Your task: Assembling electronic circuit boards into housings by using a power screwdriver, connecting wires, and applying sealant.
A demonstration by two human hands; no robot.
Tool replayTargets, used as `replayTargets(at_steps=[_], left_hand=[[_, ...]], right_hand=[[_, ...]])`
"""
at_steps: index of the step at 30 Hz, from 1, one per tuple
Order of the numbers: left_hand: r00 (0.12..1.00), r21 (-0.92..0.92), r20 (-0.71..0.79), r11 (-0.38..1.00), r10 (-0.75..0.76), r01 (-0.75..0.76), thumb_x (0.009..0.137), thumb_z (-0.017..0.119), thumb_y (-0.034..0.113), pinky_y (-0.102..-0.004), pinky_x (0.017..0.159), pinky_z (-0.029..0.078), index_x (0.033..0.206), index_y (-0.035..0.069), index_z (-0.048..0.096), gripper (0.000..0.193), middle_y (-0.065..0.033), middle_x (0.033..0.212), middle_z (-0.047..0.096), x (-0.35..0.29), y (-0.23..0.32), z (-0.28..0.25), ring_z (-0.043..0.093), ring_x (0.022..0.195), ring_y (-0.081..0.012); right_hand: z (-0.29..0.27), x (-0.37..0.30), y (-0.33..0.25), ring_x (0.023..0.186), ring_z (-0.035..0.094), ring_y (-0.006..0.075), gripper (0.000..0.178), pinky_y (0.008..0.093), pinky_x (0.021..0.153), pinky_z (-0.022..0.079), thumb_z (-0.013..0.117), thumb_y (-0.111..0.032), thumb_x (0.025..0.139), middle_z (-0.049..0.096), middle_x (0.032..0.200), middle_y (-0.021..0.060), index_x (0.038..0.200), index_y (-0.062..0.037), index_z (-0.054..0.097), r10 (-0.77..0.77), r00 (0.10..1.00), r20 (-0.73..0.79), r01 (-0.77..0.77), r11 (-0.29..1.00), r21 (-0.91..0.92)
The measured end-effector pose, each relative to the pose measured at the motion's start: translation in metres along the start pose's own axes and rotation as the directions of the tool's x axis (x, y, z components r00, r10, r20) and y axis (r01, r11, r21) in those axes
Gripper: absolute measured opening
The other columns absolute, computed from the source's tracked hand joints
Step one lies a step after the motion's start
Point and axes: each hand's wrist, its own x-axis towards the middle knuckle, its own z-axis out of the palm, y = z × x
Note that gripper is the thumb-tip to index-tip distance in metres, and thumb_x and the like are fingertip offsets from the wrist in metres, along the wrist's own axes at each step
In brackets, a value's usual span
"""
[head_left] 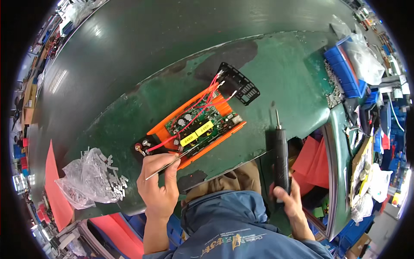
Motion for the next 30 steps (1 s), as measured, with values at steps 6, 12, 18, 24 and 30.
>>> replayTargets(at_steps=[6, 12, 18, 24, 30], left_hand=[[0.997, 0.087, 0.038, 0.994, 0.068, -0.071, 0.092, 0.068, -0.005, -0.0333, 0.078, 0.054, 0.102, -0.001, 0.064, 0.012, -0.0138, 0.096, 0.070, 0.009, -0.007, 0.003, 0.067, 0.087, -0.0254], [0.991, 0.135, 0.073, 0.983, 0.116, -0.125, 0.085, 0.076, -0.004, -0.0347, 0.070, 0.056, 0.105, 0.003, 0.063, 0.025, -0.0096, 0.096, 0.073, 0.010, -0.008, 0.006, 0.070, 0.083, -0.0267], [0.985, 0.156, 0.077, 0.974, 0.152, -0.163, 0.086, 0.076, -0.003, -0.0350, 0.070, 0.056, 0.106, 0.004, 0.064, 0.025, -0.0092, 0.096, 0.073, 0.009, -0.010, 0.006, 0.070, 0.083, -0.0267], [0.986, 0.160, 0.086, 0.974, 0.145, -0.157, 0.085, 0.077, -0.003, -0.0352, 0.070, 0.056, 0.106, 0.004, 0.063, 0.025, -0.0091, 0.096, 0.073, 0.010, -0.006, 0.005, 0.070, 0.082, -0.0267], [0.982, 0.157, 0.093, 0.972, 0.162, -0.175, 0.085, 0.077, -0.003, -0.0346, 0.069, 0.055, 0.106, 0.004, 0.063, 0.027, -0.0087, 0.096, 0.073, 0.009, -0.008, 0.005, 0.070, 0.080, -0.0265]], right_hand=[[0.050, -0.008, 0.026, 0.086, 0.064, 0.0117, 0.061, 0.0305, 0.079, 0.053, 0.089, -0.017, 0.077, 0.068, 0.095, 0.0056, 0.125, -0.0027, 0.053, 0.086, 0.957, 0.277, -0.036, 0.982, -0.184], [0.059, -0.009, 0.014, 0.084, 0.067, 0.0221, 0.064, 0.0354, 0.080, 0.053, 0.079, -0.025, 0.088, 0.067, 0.097, 0.0158, 0.137, 0.0008, 0.047, -0.039, 0.950, 0.311, 0.169, 0.898, -0.407], [0.050, -0.006, 0.018, 0.089, 0.070, 0.0382, 0.048, 0.0452, 0.084, 0.055, 0.053, -0.031, 0.104, 0.069, 0.105, 0.0234, 0.139, 0.0005, 0.048, -0.161, 0.910, 0.383, 0.306, 0.883, -0.357], [0.055, -0.004, 0.024, 0.095, 0.067, 0.0298, 0.051, 0.0389, 0.089, 0.051, 0.040, -0.036, 0.110, 0.068, 0.105, 0.0180, 0.144, 0.0015, 0.046, -0.156, 0.911, 0.381, 0.270, 0.925, -0.266], [0.051, -0.003, 0.028, 0.084, 0.062, 0.0132, 0.085, 0.0281, 0.081, 0.048, 0.030, -0.068, 0.104, 0.066, 0.096, 0.0086, 0.142, 0.0064, 0.048, 0.107, 0.869, 0.483, -0.150, 0.987, 0.051]])
